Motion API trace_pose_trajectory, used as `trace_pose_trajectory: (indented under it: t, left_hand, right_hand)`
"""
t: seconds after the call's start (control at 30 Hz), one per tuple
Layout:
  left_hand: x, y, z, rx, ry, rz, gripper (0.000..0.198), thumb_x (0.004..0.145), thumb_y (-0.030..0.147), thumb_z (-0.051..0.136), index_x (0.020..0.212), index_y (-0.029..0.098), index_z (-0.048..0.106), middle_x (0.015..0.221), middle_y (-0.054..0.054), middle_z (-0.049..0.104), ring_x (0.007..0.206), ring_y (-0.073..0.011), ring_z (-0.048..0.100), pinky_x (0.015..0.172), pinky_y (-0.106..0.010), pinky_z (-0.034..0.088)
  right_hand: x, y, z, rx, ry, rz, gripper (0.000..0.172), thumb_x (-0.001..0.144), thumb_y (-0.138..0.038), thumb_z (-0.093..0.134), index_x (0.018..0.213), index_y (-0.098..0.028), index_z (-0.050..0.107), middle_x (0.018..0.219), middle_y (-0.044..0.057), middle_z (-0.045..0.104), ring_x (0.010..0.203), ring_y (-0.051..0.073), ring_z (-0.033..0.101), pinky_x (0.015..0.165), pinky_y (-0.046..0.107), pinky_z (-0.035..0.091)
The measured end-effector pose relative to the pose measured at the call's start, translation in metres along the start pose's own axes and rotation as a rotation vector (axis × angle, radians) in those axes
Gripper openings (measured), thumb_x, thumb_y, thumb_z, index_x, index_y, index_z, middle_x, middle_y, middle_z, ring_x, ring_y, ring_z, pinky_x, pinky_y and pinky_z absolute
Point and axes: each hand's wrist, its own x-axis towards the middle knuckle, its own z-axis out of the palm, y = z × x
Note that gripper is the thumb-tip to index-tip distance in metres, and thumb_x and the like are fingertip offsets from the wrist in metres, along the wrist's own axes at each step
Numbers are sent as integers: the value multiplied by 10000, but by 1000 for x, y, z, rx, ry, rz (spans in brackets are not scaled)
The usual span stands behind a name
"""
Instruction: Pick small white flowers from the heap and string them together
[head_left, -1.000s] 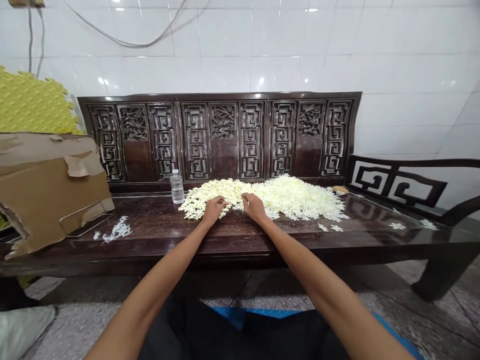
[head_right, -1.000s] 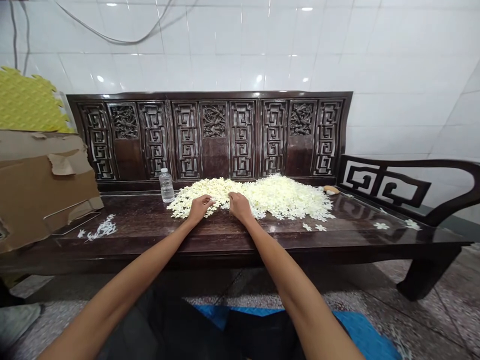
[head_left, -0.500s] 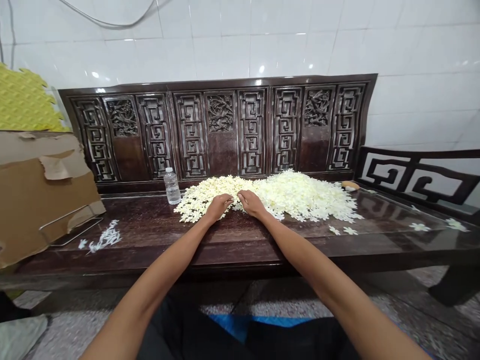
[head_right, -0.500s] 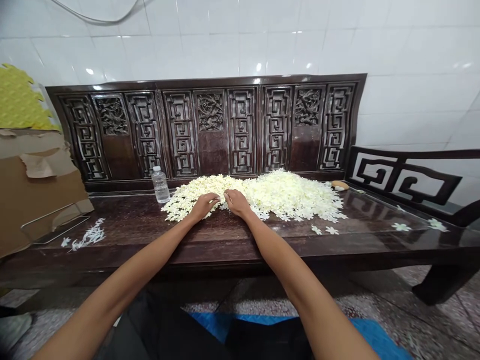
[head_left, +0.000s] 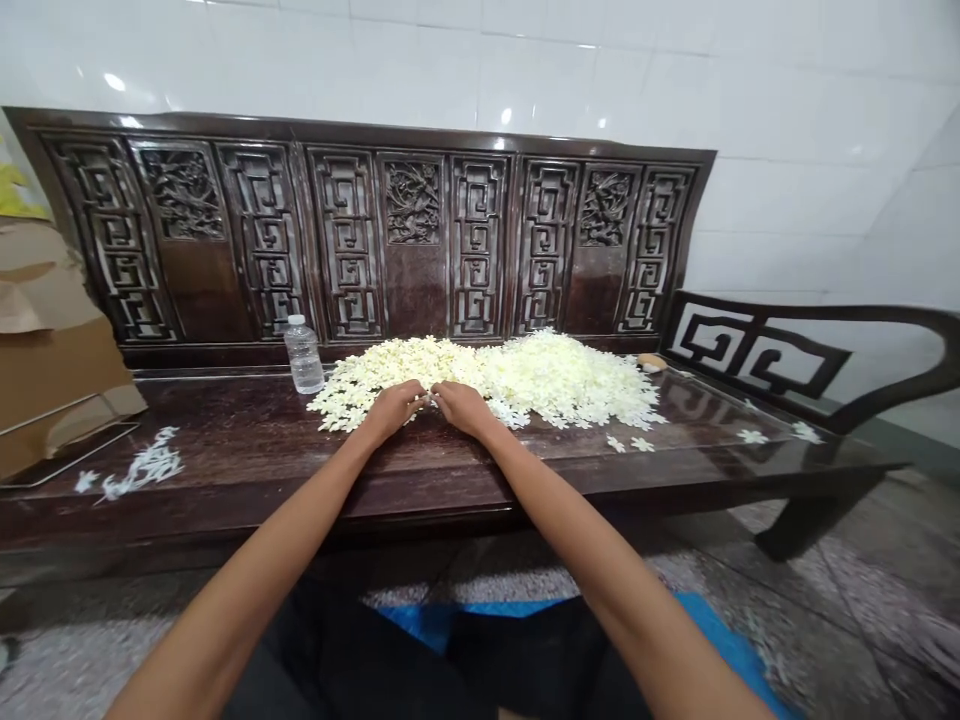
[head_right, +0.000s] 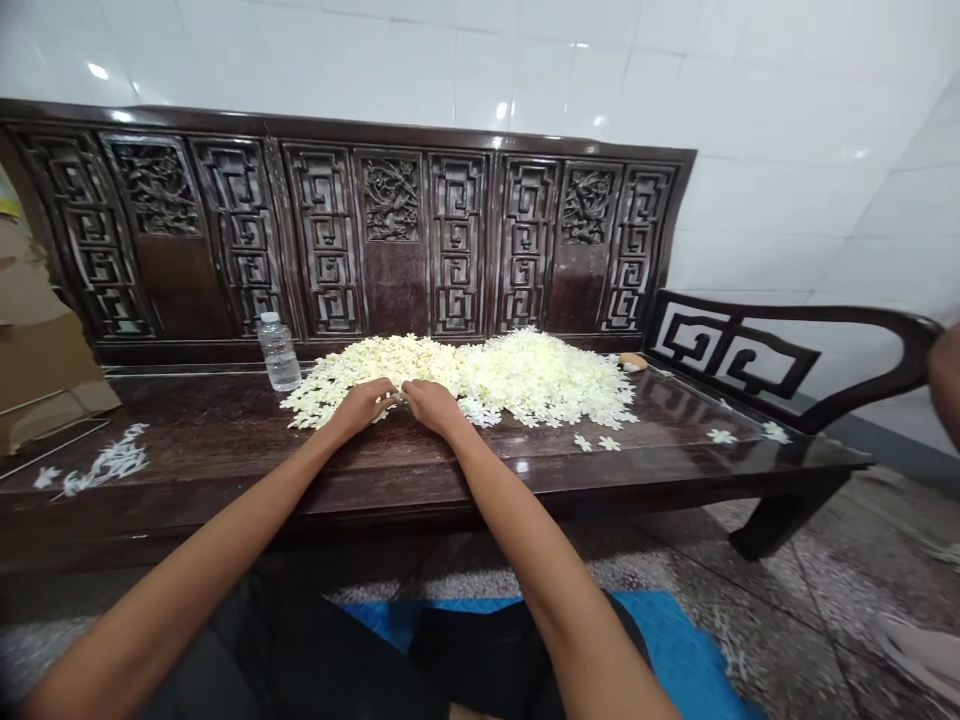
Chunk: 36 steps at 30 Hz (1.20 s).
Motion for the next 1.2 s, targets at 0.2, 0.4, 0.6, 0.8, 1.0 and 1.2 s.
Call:
trace_pose_trajectory:
  t: [0.2, 0.4, 0.6, 0.8, 1.0, 1.2]
  left_hand:
    - [4, 0, 1, -26, -12, -11, 292, 1024, 427, 529, 979, 210, 719, 966, -75, 722, 917, -224, 672, 860, -332, 504]
    - [7, 0, 3, -21, 75, -122, 365, 1003, 505, 557, 1154, 180, 624, 922, -52, 676, 730, -185, 610, 747, -317, 488]
    - [7, 10, 0, -26, 37, -110, 398, 1032, 481, 484, 816, 190, 649, 808, -69, 666, 767, -214, 603, 780, -327, 472]
    - [8, 16, -3, -64, 4, -113, 377, 1030, 442, 479, 907, 176, 716, 892, -90, 738, 829, -228, 658, 815, -329, 497]
    - [6, 14, -6, -51, -49, -130, 345, 1040, 403, 459, 1016, 165, 707, 974, -81, 754, 869, -205, 681, 840, -312, 516]
    - [4, 16, -6, 2, -125, -140, 295, 1030, 424, 489, 1018, 192, 670, 968, -60, 734, 873, -203, 671, 810, -300, 510]
  right_hand:
    - [0, 1, -3, 5, 19, 13, 187, 1074, -265, 489, 1176, -226, 642, 1089, 73, 703, 990, 201, 639, 780, 273, 405]
    - [1, 2, -2, 66, 100, 86, 134, 1043, -219, 511, 1067, -196, 641, 1049, 85, 699, 915, 201, 614, 725, 274, 384]
    - [-1, -2, -3, 191, 158, 96, 98, 1001, -219, 550, 946, -206, 630, 945, 60, 682, 850, 193, 579, 721, 277, 366]
    - [4, -7, -2, 378, 202, 116, 135, 940, -232, 594, 816, -199, 636, 818, 36, 664, 771, 176, 561, 734, 278, 385]
    - [8, -13, -2, 635, 243, 196, 185, 885, -310, 609, 756, -190, 665, 713, 7, 646, 699, 158, 555, 704, 274, 404]
    - [9, -11, -2, 836, 195, 282, 162, 786, -317, 626, 725, -179, 686, 629, -7, 627, 613, 145, 555, 634, 265, 426]
